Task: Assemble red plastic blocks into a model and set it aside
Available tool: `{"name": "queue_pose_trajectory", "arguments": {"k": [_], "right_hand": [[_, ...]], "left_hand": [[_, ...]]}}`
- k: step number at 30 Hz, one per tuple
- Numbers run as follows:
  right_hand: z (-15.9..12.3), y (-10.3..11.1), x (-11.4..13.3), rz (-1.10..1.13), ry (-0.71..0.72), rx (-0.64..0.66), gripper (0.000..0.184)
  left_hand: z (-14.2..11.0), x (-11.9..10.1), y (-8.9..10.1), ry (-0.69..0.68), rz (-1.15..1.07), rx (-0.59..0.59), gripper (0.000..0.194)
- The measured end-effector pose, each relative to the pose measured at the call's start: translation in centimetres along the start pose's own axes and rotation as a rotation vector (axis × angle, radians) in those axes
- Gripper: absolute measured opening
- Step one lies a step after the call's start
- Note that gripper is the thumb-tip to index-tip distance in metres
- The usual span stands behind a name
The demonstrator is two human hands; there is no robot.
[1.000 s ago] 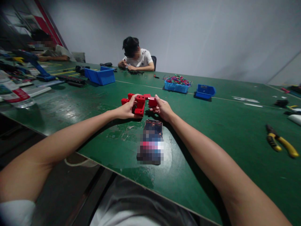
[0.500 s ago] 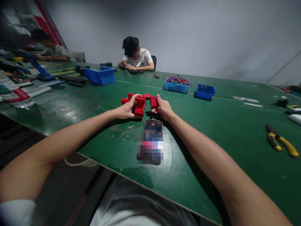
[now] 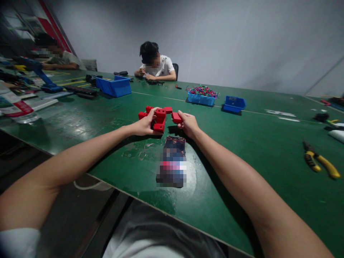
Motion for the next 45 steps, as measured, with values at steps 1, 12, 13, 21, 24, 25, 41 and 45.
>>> {"name": "queue_pose_trajectory", "arguments": {"k": [1,12,13,21,24,25,41,45], "right_hand": [[-0.07,-0.09,0.06,0.005,-0.004,0.01,0.02],[0.08,0.2,-0.11,0.081,-0.066,0.008,0.021],[0.13,0.22,-0.14,0.08,-0.066,0.008,0.021],[0.21,0.19,-0.23,0.07,-0.074,0.008,0.018],[0.34,0.11,-0.21,0.097,-0.063,0.04,0.017],[0.38,0.09,-0.18,0.119,-0.056,0.053,0.017],[0.28,0.41,0.09,0.113,-0.004,0.054,0.011],[0.02,0.22,0.34,0.092,0.007,0.052,0.012]], "left_hand": [[0.0,-0.01,0.02,-0.001,-0.006,-0.006,0.104],[-0.03,0.15,-0.06,0.031,-0.016,0.006,0.105],[-0.01,0.15,-0.06,0.027,-0.007,0.007,0.105],[-0.05,0.28,-0.21,0.012,0.002,0.019,0.101],[-0.08,0.41,-0.22,0.02,0.0,0.023,0.103],[-0.08,0.42,-0.2,0.019,-0.002,0.02,0.103],[-0.06,0.3,-0.11,0.02,0.015,0.023,0.103],[-0.06,0.3,-0.07,0.018,0.005,0.01,0.102]]}}
Point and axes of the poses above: each hand's wrist, its own z-axis towards the middle knuckle, its own y-axis out of the back of the hand, x = y × z, the point moved 7 cm from there along z, towards the middle knuckle, and after that the axes turned 8 degrees about -y, right-handed, at the moved point
